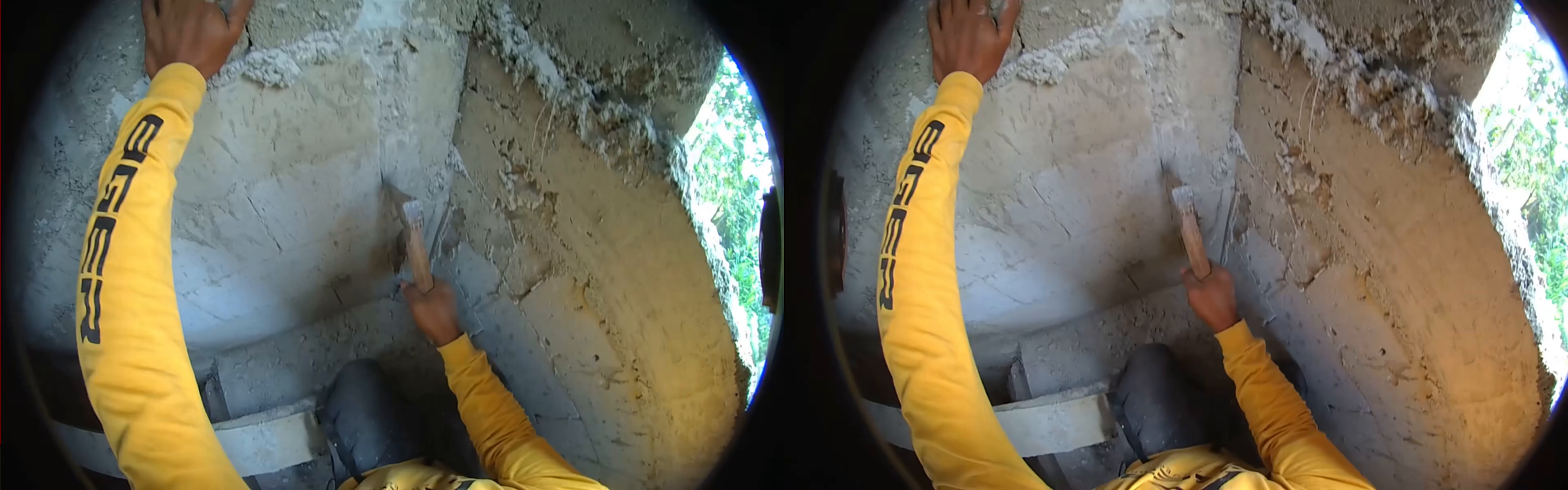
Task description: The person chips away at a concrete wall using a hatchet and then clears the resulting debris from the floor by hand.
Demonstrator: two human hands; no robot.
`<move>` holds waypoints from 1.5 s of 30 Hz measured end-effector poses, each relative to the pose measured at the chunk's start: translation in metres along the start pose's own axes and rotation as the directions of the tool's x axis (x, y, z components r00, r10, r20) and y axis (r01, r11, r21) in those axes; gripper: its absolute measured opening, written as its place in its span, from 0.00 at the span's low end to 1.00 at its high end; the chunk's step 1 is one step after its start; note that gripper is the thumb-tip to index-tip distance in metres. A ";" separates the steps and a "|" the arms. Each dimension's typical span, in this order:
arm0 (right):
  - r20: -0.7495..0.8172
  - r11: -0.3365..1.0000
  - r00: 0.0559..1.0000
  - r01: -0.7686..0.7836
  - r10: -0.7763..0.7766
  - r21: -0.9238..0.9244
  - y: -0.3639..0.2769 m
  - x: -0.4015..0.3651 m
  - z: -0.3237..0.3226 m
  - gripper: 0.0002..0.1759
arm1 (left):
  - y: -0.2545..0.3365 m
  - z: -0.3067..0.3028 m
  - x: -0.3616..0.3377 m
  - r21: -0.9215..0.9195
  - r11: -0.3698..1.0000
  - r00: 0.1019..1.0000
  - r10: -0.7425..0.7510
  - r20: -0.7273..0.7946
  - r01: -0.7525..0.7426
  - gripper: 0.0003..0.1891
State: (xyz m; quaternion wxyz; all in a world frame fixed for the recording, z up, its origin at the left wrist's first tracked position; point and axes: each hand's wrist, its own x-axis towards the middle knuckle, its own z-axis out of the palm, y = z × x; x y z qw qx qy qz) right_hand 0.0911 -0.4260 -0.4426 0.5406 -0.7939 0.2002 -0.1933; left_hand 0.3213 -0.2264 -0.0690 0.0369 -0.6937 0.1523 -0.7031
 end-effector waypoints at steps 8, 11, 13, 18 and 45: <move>-0.285 0.783 0.755 0.622 -0.590 0.027 -0.042 -0.021 -0.033 0.10 | -0.008 0.013 0.002 0.055 0.998 0.999 0.036 -0.037 -0.034 0.40; -0.294 0.726 0.679 0.683 -0.672 -0.081 -0.023 -0.012 -0.018 0.05 | -0.010 0.019 0.002 0.068 0.997 0.997 0.044 -0.065 -0.040 0.40; -0.165 0.961 0.948 0.262 -0.274 -0.092 0.021 0.002 0.012 0.10 | -0.003 0.004 0.002 0.017 1.000 1.000 0.016 -0.022 -0.015 0.40; -0.025 0.998 1.000 0.012 -0.013 -0.063 0.033 -0.003 0.011 0.16 | -0.002 0.002 0.004 0.039 0.999 1.000 -0.016 -0.008 0.016 0.40; -0.174 0.886 0.876 0.462 -0.449 0.041 -0.022 -0.032 -0.032 0.10 | -0.019 0.024 0.005 0.079 0.995 0.993 0.067 -0.093 -0.059 0.38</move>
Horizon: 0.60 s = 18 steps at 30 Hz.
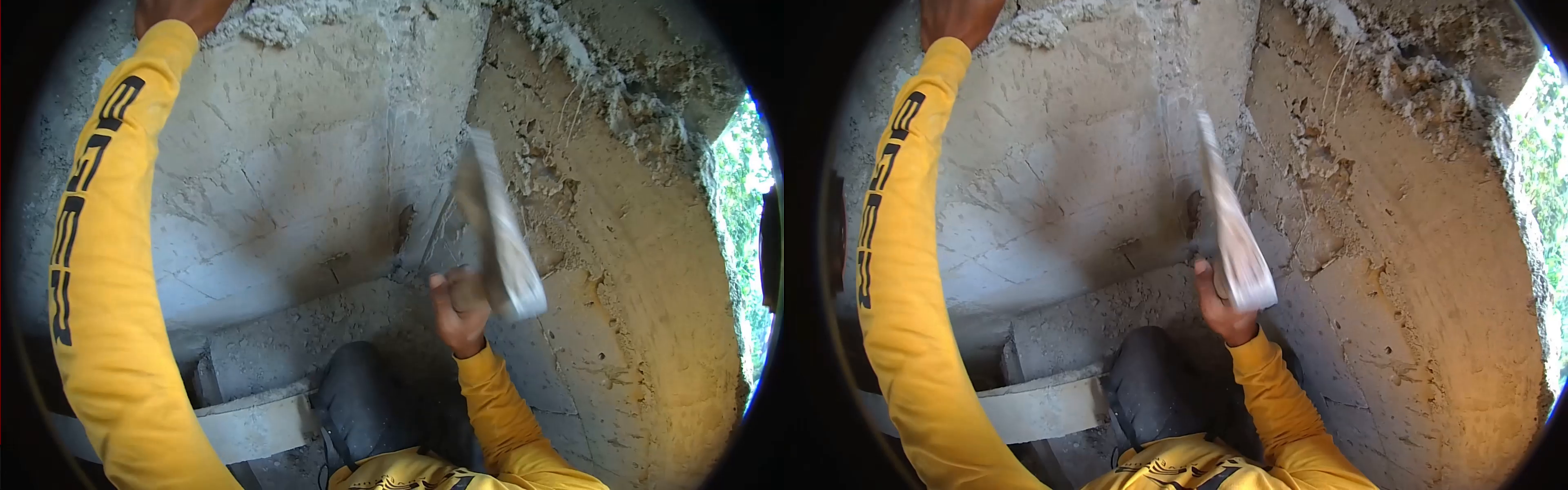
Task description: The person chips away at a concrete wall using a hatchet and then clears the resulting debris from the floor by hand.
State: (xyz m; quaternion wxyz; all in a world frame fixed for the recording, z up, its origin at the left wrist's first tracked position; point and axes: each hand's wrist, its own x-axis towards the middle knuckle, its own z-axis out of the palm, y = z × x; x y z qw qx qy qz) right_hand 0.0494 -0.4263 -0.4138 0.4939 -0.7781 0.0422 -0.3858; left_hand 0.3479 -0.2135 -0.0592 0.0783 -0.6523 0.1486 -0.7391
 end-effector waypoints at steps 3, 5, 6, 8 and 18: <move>-0.075 0.957 0.963 0.245 -0.259 -0.154 0.036 -0.009 0.015 0.09 | 0.002 0.007 -0.006 0.010 1.000 1.000 0.005 -0.009 -0.005 0.38; -0.047 0.936 0.987 0.131 -0.154 -0.325 0.076 -0.021 0.036 0.08 | -0.015 0.014 -0.001 -0.212 0.977 0.996 0.016 0.084 0.002 0.39; 0.006 0.917 0.999 -0.037 0.043 -0.397 0.083 -0.021 0.045 0.11 | -0.039 0.019 0.004 -0.434 0.901 0.984 0.061 0.167 0.017 0.39; 0.103 0.797 0.807 -0.540 0.582 -0.270 0.089 -0.021 0.046 0.17 | -0.033 0.018 0.006 -0.420 0.907 0.978 0.073 0.196 0.017 0.39; 0.003 0.992 1.000 0.005 -0.005 -0.127 0.016 -0.006 0.004 0.11 | -0.004 0.009 -0.002 0.029 0.999 0.999 0.036 -0.036 -0.035 0.39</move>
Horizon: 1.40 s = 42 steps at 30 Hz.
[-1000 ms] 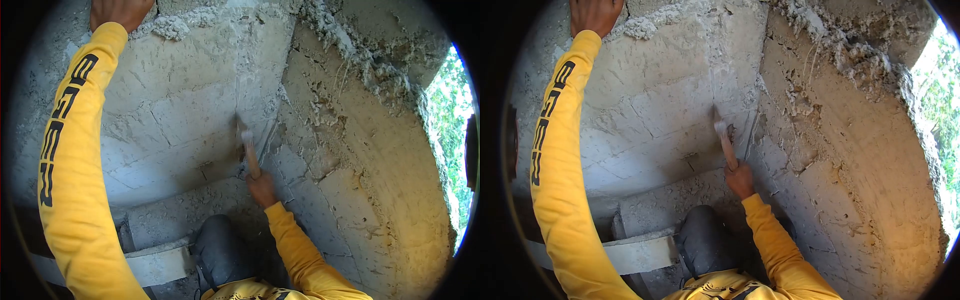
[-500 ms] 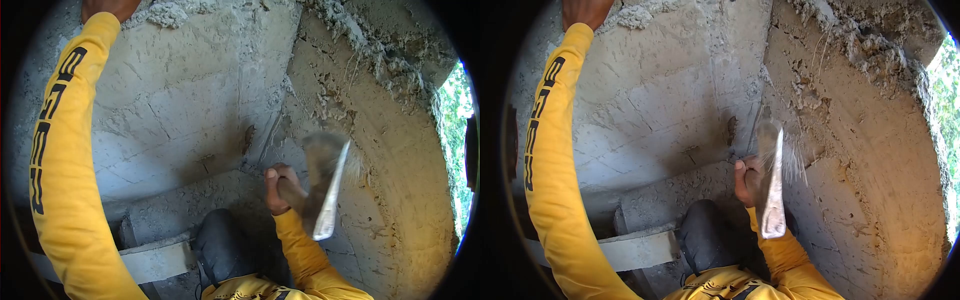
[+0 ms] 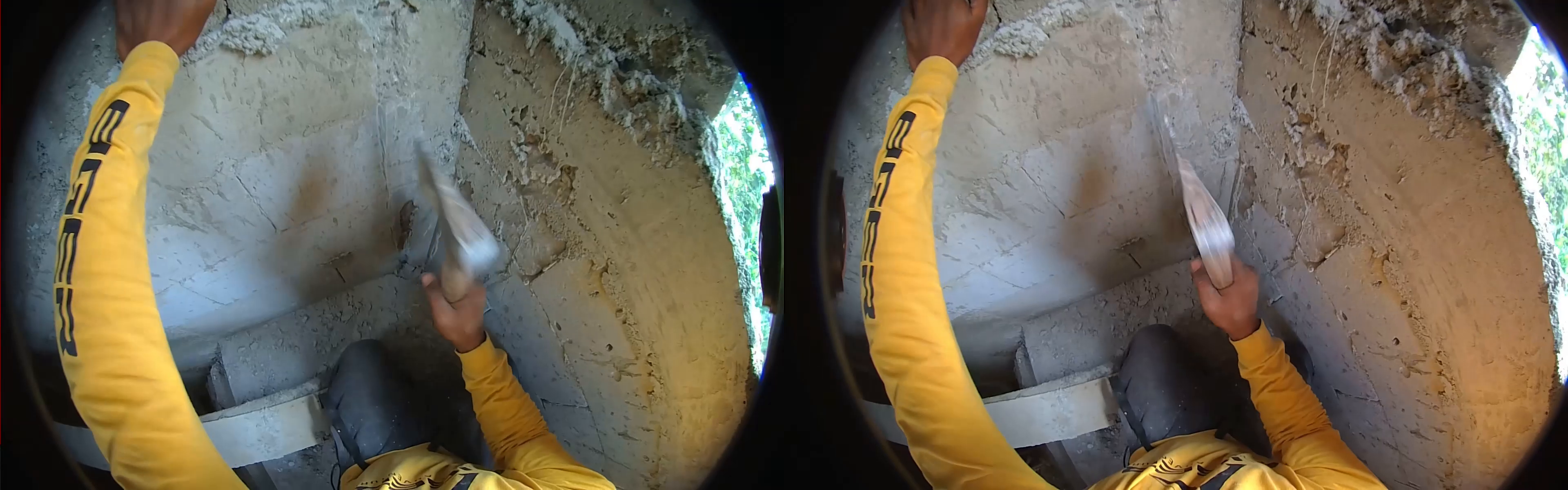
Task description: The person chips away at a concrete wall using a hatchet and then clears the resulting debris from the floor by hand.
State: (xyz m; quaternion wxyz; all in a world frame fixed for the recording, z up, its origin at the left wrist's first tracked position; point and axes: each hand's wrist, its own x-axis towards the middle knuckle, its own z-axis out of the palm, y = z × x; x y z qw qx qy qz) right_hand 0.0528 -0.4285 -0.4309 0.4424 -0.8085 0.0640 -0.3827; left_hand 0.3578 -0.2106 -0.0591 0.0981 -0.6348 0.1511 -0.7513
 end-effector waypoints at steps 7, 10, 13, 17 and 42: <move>0.013 0.982 0.984 -0.178 0.178 0.056 0.066 -0.024 0.048 0.10 | 0.001 0.003 -0.002 -0.037 0.999 1.000 -0.001 -0.022 0.000 0.39; 0.185 0.839 0.833 -0.463 0.522 -0.286 0.086 -0.041 0.051 0.15 | 0.012 -0.016 -0.007 -0.050 0.998 0.997 -0.037 0.073 0.041 0.39; 0.191 0.868 0.850 -0.458 0.490 -0.189 0.080 -0.037 0.046 0.16 | 0.003 -0.004 0.002 -0.145 0.989 0.997 0.008 -0.074 -0.019 0.37; 0.154 0.900 0.890 -0.436 0.429 0.010 0.032 -0.026 0.020 0.14 | 0.003 -0.003 0.006 -0.191 0.981 0.991 0.019 -0.132 -0.044 0.37; 0.146 0.832 0.823 -0.555 0.549 -0.002 0.030 -0.048 -0.007 0.17 | 0.000 0.006 0.006 -0.212 0.973 0.980 0.046 -0.194 -0.088 0.37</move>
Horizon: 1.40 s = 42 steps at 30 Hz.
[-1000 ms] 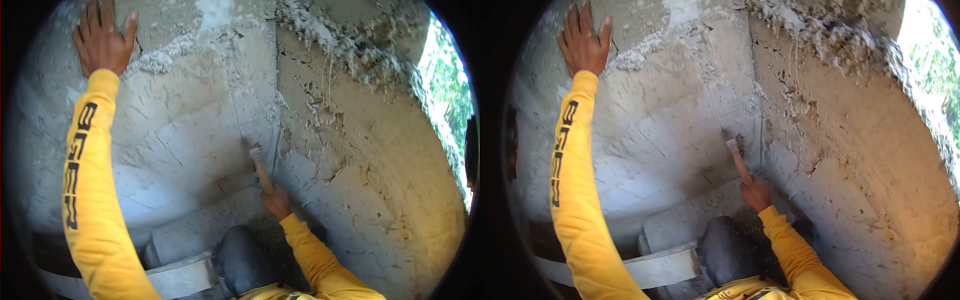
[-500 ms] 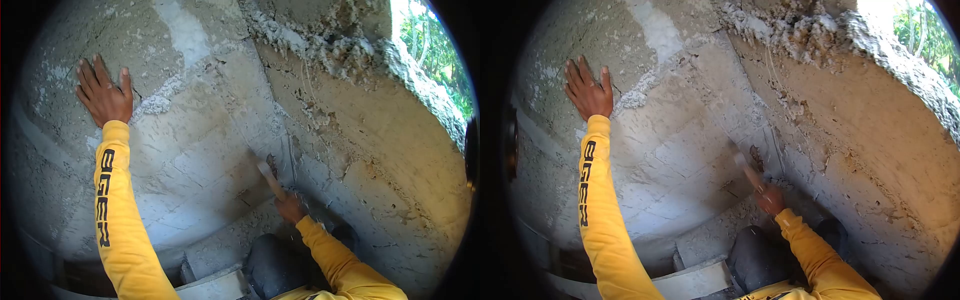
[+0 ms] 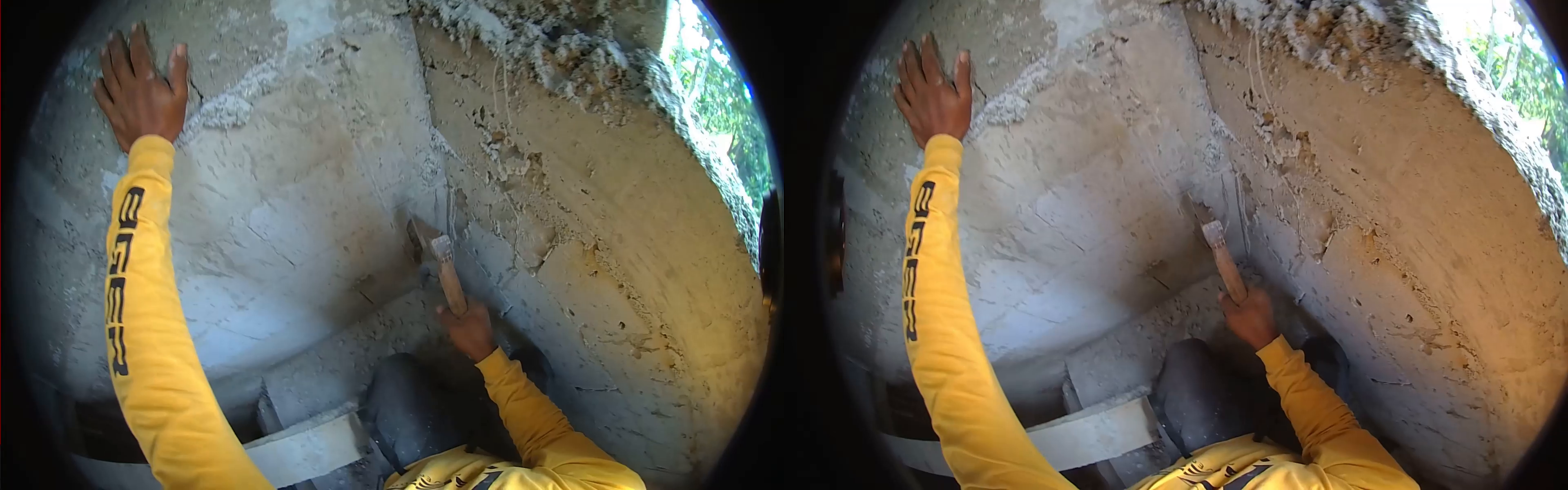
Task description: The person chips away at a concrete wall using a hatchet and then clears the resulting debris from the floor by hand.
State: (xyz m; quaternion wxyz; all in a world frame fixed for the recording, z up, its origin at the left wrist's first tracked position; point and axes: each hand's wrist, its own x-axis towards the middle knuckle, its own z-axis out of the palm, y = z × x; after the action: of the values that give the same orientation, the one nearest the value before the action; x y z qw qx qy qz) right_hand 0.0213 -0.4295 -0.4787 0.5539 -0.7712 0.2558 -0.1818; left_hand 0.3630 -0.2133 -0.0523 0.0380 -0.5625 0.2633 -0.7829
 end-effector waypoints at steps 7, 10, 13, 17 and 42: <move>-0.216 0.784 0.769 0.620 -0.601 0.024 -0.034 0.014 0.002 0.09 | 0.016 -0.027 0.010 -0.009 0.985 0.903 -0.154 0.402 0.172 0.48; -0.187 0.898 0.884 0.440 -0.429 0.021 0.005 0.023 0.038 0.13 | 0.012 -0.019 0.008 0.013 0.991 0.941 -0.134 0.311 0.137 0.44; 0.090 0.955 0.996 0.043 -0.017 -0.293 0.066 0.047 0.056 0.20 | 0.017 -0.015 -0.007 0.115 0.987 0.967 -0.135 0.217 0.112 0.40; 0.110 0.984 0.992 -0.049 0.069 -0.169 0.039 0.041 0.043 0.22 | 0.010 -0.013 -0.002 0.233 0.969 0.969 -0.129 0.210 0.078 0.40; -0.036 0.825 0.841 0.521 -0.540 -0.220 -0.006 0.024 0.001 0.10 | -0.004 0.000 -0.009 0.210 0.978 0.993 -0.035 0.116 0.010 0.37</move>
State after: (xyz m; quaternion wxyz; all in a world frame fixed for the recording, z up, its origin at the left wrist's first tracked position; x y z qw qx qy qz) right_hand 0.0422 -0.4409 -0.4733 0.3875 -0.8542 0.0748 -0.3386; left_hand 0.3675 -0.2071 -0.0583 0.1039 -0.6041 0.1702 -0.7716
